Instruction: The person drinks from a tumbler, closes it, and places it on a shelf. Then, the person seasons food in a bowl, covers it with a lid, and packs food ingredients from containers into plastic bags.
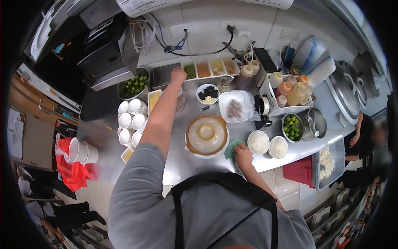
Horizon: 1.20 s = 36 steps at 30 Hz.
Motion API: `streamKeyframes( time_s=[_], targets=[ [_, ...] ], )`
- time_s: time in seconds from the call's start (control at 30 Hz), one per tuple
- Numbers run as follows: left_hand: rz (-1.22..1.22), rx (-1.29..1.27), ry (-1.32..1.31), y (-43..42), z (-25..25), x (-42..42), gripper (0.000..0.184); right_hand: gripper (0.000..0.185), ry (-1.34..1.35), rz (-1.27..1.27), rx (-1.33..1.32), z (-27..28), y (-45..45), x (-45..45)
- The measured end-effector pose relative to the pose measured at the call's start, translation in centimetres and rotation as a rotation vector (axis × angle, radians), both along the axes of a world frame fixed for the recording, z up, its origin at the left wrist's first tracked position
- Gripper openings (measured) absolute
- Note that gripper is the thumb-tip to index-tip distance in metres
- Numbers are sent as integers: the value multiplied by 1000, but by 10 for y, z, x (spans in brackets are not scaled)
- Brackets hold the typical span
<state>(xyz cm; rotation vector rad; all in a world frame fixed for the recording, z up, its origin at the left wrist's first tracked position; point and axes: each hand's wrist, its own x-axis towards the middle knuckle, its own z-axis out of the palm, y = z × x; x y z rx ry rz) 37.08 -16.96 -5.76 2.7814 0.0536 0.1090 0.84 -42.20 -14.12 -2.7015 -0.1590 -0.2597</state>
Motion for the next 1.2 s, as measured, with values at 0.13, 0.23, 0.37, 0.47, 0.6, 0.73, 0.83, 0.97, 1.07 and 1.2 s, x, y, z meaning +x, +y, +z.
streamKeyframes(
  time_s=[0.13,0.23,0.37,0.47,0.6,0.73,0.83,0.97,1.07,1.2],
  targets=[
    [181,-100,131,5,-21,40,23,13,27,-31,24,8,4,0],
    [199,-139,250,13,-3,52,23,12,20,-29,22,6,4,2],
    [27,-38,165,41,12,57,24,14,52,-20,-22,4,1,8],
    [-257,319,-140,67,17,20,24,16,381,37,-146,33,-7,20],
    [-246,-187,-213,73,62,-120,14,42,418,341,1,147,-50,51],
    [-164,-234,-55,101,57,-227,25,37,-7,-93,-90,204,-156,130],
    [-2,-282,90,119,49,-295,25,38,-710,-250,-207,240,-266,191],
    [129,-341,110,129,14,-366,26,54,-623,-773,-461,263,-355,220],
    [150,-304,140,117,-10,-400,26,36,-322,-834,-187,278,-385,226],
    [271,-401,120,108,-41,-413,26,24,-289,-935,-222,299,-390,237]
  ],
)
